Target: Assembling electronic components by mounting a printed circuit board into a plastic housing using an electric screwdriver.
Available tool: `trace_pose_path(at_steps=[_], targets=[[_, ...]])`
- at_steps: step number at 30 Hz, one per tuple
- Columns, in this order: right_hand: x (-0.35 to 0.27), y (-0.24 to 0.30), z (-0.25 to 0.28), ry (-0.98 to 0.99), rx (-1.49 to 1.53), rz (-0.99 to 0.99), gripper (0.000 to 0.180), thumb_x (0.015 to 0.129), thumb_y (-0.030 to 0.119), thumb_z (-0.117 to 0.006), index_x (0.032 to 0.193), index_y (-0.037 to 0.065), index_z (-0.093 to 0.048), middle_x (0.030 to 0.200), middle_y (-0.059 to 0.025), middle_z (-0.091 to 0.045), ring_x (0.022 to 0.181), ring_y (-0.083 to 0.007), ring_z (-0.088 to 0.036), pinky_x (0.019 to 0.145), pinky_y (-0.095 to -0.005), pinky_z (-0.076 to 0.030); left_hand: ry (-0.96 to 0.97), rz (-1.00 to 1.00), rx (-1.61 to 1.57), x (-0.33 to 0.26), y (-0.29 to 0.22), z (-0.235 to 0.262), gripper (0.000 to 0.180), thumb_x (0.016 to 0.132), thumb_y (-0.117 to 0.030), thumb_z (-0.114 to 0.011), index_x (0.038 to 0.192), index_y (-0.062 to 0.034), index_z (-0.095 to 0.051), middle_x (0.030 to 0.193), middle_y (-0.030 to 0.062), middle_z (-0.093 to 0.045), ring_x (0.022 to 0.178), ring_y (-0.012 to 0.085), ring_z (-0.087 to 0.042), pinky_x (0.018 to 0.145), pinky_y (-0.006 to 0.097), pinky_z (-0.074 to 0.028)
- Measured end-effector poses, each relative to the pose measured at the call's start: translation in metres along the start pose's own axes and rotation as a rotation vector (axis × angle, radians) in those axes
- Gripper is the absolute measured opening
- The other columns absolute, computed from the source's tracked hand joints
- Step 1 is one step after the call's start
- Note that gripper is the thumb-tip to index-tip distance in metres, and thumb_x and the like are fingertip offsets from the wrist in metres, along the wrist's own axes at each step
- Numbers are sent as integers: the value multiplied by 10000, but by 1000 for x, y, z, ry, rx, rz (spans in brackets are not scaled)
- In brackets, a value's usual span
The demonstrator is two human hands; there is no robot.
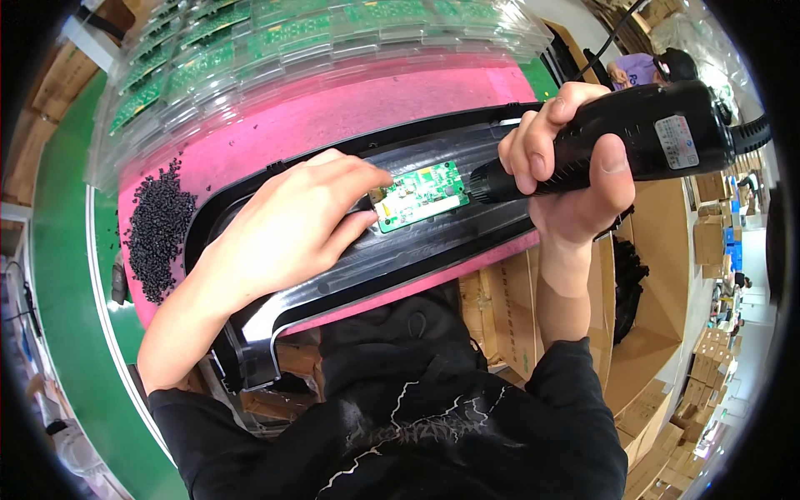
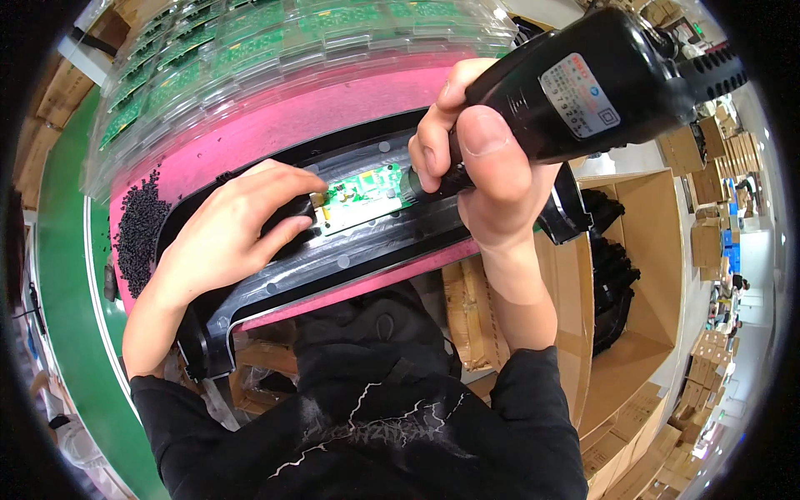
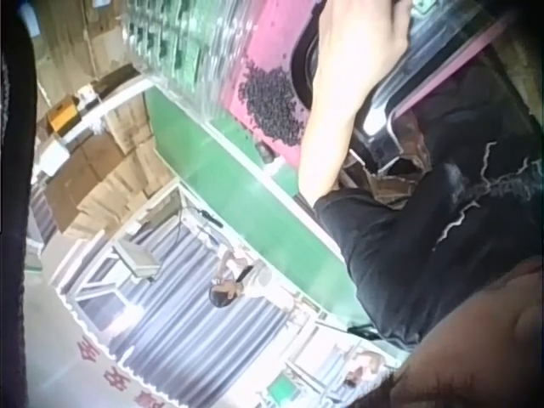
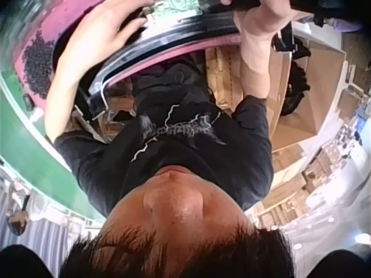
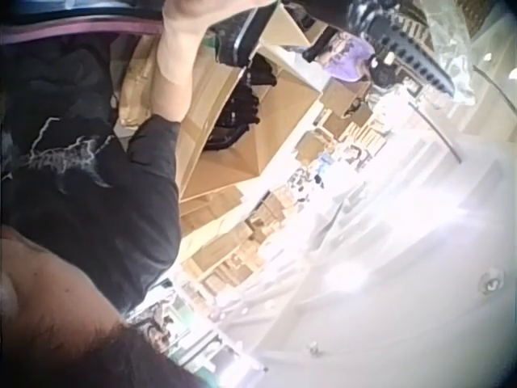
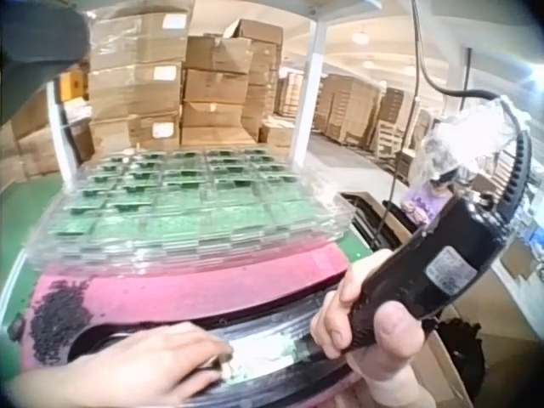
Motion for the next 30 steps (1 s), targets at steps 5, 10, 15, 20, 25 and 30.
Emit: trace_pose_path(at_steps=[5, 10, 15, 20, 25, 30], targets=[[-4, -7, 8, -36, -7, 15, 432, 885, 455, -562, 994, 39, -523, 572, -18, -468, 446, -126, -430, 488, -296, -377, 84, 13, 25, -1, 0, -11, 241, 850, -31, -635, 1088, -1, -605, 1074, 146, -638, 1044, 341, -607, 884, 405, -501], [2, -12, 3, -7, 20, -25, 427, 876, 446, -581, 992, 40, -517, 575, -20, -469, 446, -121, -418, 476, -291, -359, 59, -8, 6, 3, 3, -6, 230, 858, -9, -607, 1088, -4, -600, 1073, 149, -637, 1031, 351, -604, 879, 412, -499], [10, -18, -10, 34, -72, 32, 459, 884, 446, -622, 1016, 21, -510, 583, -30, -482, 444, -115, -418, 457, -263, -370, 79, 25, 5, 8, 11, -2, 244, 860, -15, -606, 1103, -12, -599, 1064, 149, -637, 1026, 354, -606, 878, 420, -498], [13, -20, -4, 16, -11, -55, 450, 909, 469, -590, 998, 33, -516, 589, -27, -484, 455, -117, -430, 480, -268, -371, -79, -76, 17, 7, -6, 14, 219, 844, 22, -604, 1061, -7, -608, 1012, 147, -641, 983, 350, -618, 845, 410, -504], [17, -29, 25, -261, 87, -135, 284, 922, 262, -612, 914, -20, -583, 596, -58, -531, 481, -146, -519, 491, -287, -445, -193, 8, 307, 1, -14, 46, 249, 853, 5, -589, 1101, -10, -600, 979, 153, -626, 956, 360, -601, 842, 425, -482], [12, -24, 15, 85, 127, -76, 409, 905, 400, -630, 1030, 28, -513, 607, -22, -492, 475, -132, -490, 539, -304, -448, 51, 241, 538, -42, 19, 48, 391, 870, -66, -585, 1252, -7, -524, 1070, 188, -630, 1033, 378, -594, 904, 469, -473]])
Point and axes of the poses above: each hand's wrist, its own x-axis towards the middle knuckle, its own z-axis out of the back of the hand, y = z × x, the point moved 9 cm from there along x, towards the middle knuckle
